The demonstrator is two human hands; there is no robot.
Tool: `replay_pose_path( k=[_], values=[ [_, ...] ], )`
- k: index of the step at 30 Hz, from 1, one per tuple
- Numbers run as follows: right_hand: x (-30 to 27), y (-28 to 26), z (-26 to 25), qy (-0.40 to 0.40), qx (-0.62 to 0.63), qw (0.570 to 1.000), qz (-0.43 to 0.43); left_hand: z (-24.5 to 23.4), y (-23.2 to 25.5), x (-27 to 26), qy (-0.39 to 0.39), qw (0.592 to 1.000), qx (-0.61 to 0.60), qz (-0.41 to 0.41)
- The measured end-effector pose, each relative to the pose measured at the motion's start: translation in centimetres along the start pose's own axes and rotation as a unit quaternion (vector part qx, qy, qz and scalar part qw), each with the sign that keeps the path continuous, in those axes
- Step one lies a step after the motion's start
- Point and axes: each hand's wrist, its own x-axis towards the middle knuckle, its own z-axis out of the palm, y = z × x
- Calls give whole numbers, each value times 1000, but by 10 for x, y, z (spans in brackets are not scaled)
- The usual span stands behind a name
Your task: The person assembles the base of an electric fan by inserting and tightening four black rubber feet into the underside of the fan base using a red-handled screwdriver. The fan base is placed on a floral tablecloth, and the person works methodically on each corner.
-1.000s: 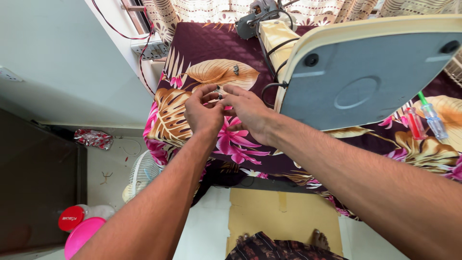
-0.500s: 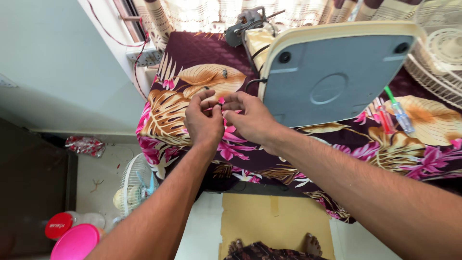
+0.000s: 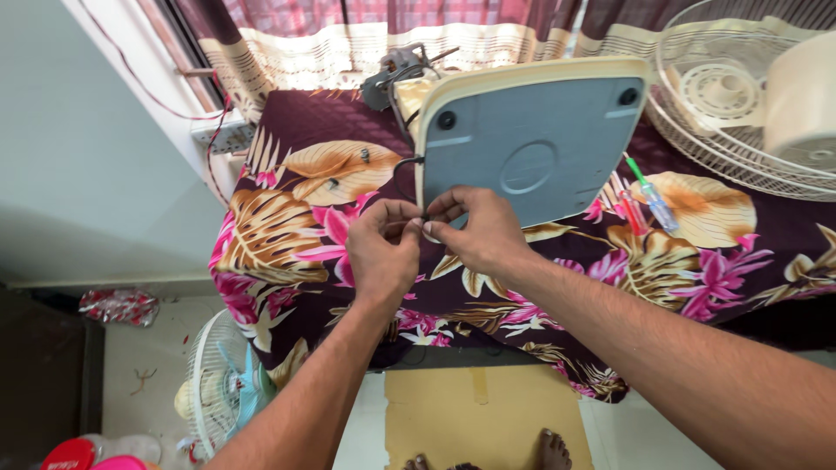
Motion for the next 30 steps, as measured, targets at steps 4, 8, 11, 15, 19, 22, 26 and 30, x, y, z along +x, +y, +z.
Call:
replay_pose_path(
  k=[4,8,11,15,19,22,26,30],
  values=[
    [-6,15,-12,-22,8,1000,-6,5,2,-6,-26,1000,-17,-1],
    [-13,27,-18,-20,19,1000,-6,9,4,-10,-46,998,-23,-21],
    [-16,34,-21,-22,46,999,-19,11,8,-12,-53,998,-26,-31],
    [-18,36,-24,1,33,999,-33,14,15,-11,-62,996,-8,-56],
    [-19,36,-29,-2,46,999,-23,17,19,-8,-71,996,8,-46],
    [-18,36,-33,5,41,999,-27,19,21,-5,-69,996,21,-44],
    [-16,39,-35,15,41,999,-23,20,21,-4,-8,992,101,-70],
    [-14,44,-38,22,38,999,-9,18,18,2,29,973,182,-137]
  ],
)
